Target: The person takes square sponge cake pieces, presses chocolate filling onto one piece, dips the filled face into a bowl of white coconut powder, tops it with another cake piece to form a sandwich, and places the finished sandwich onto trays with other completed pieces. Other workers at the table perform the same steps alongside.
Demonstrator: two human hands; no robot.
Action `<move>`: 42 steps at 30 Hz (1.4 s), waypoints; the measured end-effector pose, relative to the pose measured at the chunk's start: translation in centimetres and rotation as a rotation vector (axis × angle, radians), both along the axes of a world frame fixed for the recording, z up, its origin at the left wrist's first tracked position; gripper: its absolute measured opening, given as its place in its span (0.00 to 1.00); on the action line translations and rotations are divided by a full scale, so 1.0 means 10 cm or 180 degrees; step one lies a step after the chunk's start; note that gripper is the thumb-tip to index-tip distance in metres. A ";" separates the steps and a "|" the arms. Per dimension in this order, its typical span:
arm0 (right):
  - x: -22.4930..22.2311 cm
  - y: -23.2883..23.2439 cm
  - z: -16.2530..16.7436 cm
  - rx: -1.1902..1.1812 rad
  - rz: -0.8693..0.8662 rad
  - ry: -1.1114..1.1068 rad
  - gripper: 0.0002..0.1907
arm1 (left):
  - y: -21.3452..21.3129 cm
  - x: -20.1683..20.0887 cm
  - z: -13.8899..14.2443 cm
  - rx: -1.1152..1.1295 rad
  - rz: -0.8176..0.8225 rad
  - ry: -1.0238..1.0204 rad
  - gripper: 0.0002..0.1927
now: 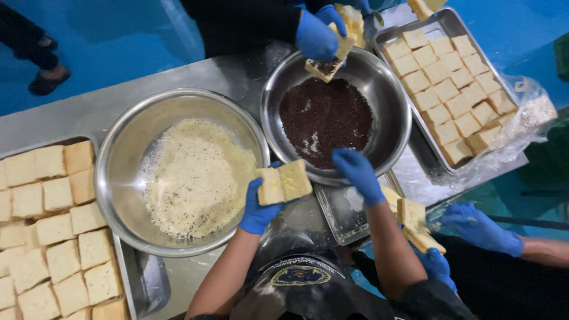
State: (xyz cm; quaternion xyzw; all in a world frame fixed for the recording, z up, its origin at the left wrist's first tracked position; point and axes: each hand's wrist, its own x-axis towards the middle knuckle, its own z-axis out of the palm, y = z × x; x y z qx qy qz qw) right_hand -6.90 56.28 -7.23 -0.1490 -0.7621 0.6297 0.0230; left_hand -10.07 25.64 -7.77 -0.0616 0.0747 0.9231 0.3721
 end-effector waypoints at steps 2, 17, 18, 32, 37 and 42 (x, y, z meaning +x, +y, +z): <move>-0.32 0.29 -0.04 0.0846 -0.0168 -0.1146 0.27 | -0.07 -0.02 0.06 -0.0167 0.0112 0.0058 0.41; -1.02 -0.61 -0.26 0.3218 0.2295 -0.0997 0.22 | -0.12 -0.02 -0.25 -0.0477 0.0517 0.0006 0.37; -1.04 -0.58 -0.23 0.3190 0.2422 -0.0902 0.22 | -0.07 -0.07 -0.27 -0.0484 0.0485 -0.0020 0.36; -1.41 0.48 0.84 -0.0146 0.1336 -0.0594 0.11 | 0.88 -0.87 -0.16 -0.1048 -0.0213 0.0249 0.35; -1.46 0.37 1.07 0.0943 0.1920 -0.0835 0.12 | 1.11 -0.96 -0.06 -0.1228 -0.0425 0.0343 0.39; -1.53 0.38 1.03 0.1300 0.2190 -0.0917 0.12 | 1.16 -0.96 -0.07 -0.1159 -0.0442 0.0350 0.38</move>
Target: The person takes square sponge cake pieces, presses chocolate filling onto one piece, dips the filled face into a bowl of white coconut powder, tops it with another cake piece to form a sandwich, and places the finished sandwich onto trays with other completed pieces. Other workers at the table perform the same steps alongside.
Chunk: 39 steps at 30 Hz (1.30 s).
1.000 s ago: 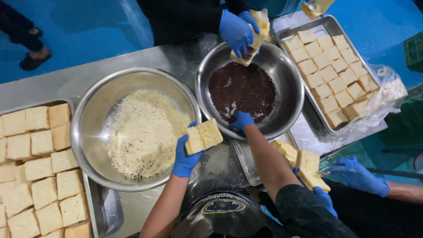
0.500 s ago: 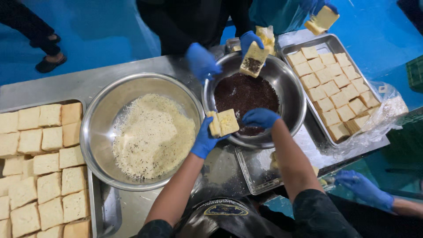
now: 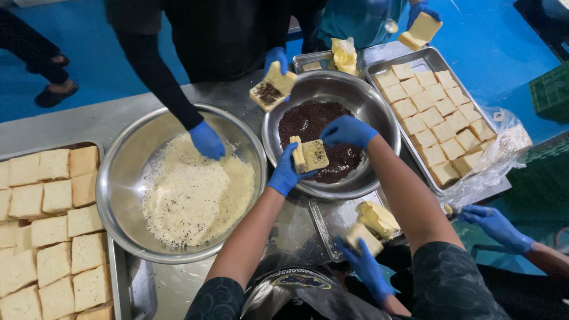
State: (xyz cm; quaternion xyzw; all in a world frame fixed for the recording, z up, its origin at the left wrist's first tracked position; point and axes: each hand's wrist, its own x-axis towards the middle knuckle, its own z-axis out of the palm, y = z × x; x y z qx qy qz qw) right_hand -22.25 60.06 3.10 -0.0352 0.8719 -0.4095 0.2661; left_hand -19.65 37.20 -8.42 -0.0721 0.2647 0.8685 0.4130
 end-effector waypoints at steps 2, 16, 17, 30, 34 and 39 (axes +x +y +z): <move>-0.03 0.03 -0.02 0.0318 0.0139 0.0219 0.11 | 0.01 0.00 -0.02 -0.0035 0.0004 -0.0013 0.38; -0.05 -0.11 -0.02 0.0585 0.0404 0.0412 0.13 | 0.02 -0.08 -0.03 -0.0074 -0.0085 -0.0004 0.37; -0.04 -0.13 -0.02 0.0671 0.0412 0.0451 0.13 | 0.02 -0.08 -0.03 -0.0115 -0.0047 -0.0014 0.38; -0.03 -0.32 0.06 0.0698 0.0711 0.0707 0.12 | 0.03 -0.05 0.03 -0.0247 0.0089 -0.0050 0.38; -0.04 -0.41 0.08 0.0630 0.0557 0.1176 0.14 | 0.04 -0.04 0.04 -0.0074 0.0095 -0.0009 0.38; -0.15 -0.29 0.05 0.0423 0.0319 0.1350 0.15 | -0.02 -0.06 0.03 0.0050 0.0222 -0.0289 0.37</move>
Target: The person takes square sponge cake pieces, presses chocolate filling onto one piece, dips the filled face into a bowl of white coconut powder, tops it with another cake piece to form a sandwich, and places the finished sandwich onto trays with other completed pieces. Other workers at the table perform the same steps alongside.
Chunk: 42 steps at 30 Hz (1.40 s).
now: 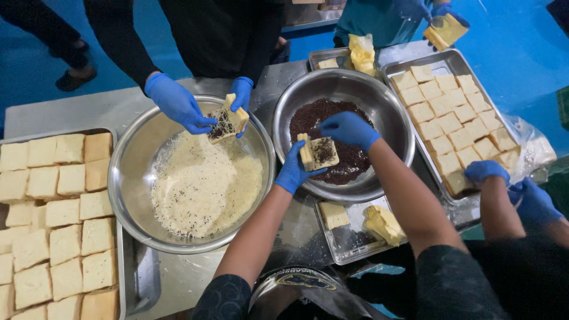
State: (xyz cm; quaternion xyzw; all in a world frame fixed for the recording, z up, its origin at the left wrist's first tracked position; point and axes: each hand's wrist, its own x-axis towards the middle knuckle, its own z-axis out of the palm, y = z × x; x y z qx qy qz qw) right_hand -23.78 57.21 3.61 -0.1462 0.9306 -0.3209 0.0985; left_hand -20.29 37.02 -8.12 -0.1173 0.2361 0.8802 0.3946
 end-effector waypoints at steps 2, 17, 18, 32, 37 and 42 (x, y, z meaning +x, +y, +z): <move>-0.05 0.10 -0.06 -0.0150 -0.0725 0.0242 0.15 | -0.09 -0.02 -0.02 0.0216 0.0106 0.0035 0.37; 0.68 -0.31 -1.06 0.0589 0.0153 -0.1046 0.15 | -0.31 -0.10 -0.01 -0.0083 0.0407 0.0113 0.35; 0.68 -0.21 -0.99 0.0346 0.0119 -0.1407 0.15 | -0.29 -0.09 -0.01 -0.0086 0.0368 0.0163 0.36; 0.19 0.02 0.16 0.0082 0.0120 -0.0299 0.14 | 0.10 0.04 0.18 -0.0353 -0.0019 0.0115 0.37; 0.23 -0.02 0.11 0.0075 0.0205 -0.0451 0.14 | 0.07 0.04 0.20 -0.0510 0.0054 0.0197 0.38; 0.17 0.17 0.03 0.0075 0.0012 0.0131 0.15 | 0.01 0.07 0.19 0.0611 -0.0204 -0.0020 0.40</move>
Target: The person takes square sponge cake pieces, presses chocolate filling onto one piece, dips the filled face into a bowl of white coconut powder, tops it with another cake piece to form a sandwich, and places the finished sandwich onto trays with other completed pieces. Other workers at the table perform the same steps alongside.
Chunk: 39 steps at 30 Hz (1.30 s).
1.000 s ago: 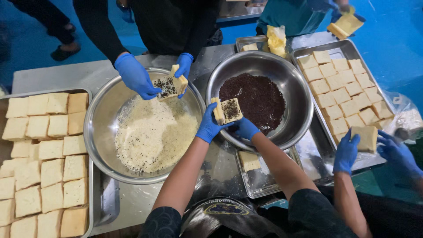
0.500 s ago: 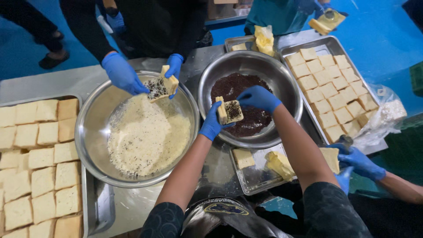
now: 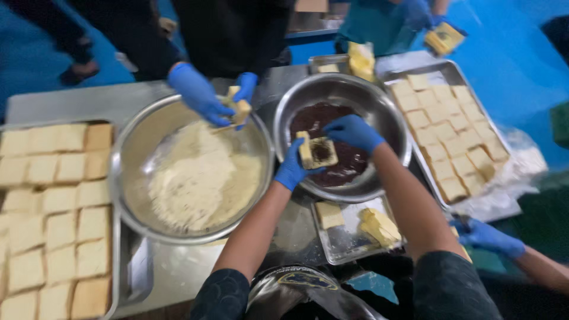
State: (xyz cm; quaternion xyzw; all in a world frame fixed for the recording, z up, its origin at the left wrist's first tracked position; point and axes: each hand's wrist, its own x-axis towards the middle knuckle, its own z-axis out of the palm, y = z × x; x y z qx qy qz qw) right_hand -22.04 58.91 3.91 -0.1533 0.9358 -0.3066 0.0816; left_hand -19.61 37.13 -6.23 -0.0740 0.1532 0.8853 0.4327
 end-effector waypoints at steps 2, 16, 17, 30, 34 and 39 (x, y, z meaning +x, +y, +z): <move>0.00 0.10 -0.03 -0.0114 -0.0186 -0.0331 0.15 | -0.13 0.09 0.00 0.0424 0.0107 -0.0214 0.38; 0.54 -2.53 -0.82 -0.0120 0.0618 -0.0624 0.23 | -3.24 1.23 0.05 -0.0313 0.1897 0.0154 0.29; 0.58 -2.78 -0.92 0.0051 0.0968 -0.0500 0.23 | -3.43 1.31 0.05 -0.0642 0.2115 0.0268 0.30; 0.60 -3.63 -1.32 0.1808 0.0938 0.0149 0.09 | -4.21 1.69 -0.13 -0.0617 0.2487 -0.0119 0.28; 0.63 -3.69 -1.17 0.1767 0.1159 0.0439 0.10 | -4.22 1.74 -0.05 -0.0320 0.2368 -0.0193 0.29; 0.63 -3.75 -1.00 0.1344 0.0916 0.0074 0.15 | -4.25 1.71 -0.01 -0.0418 0.2281 -0.0235 0.28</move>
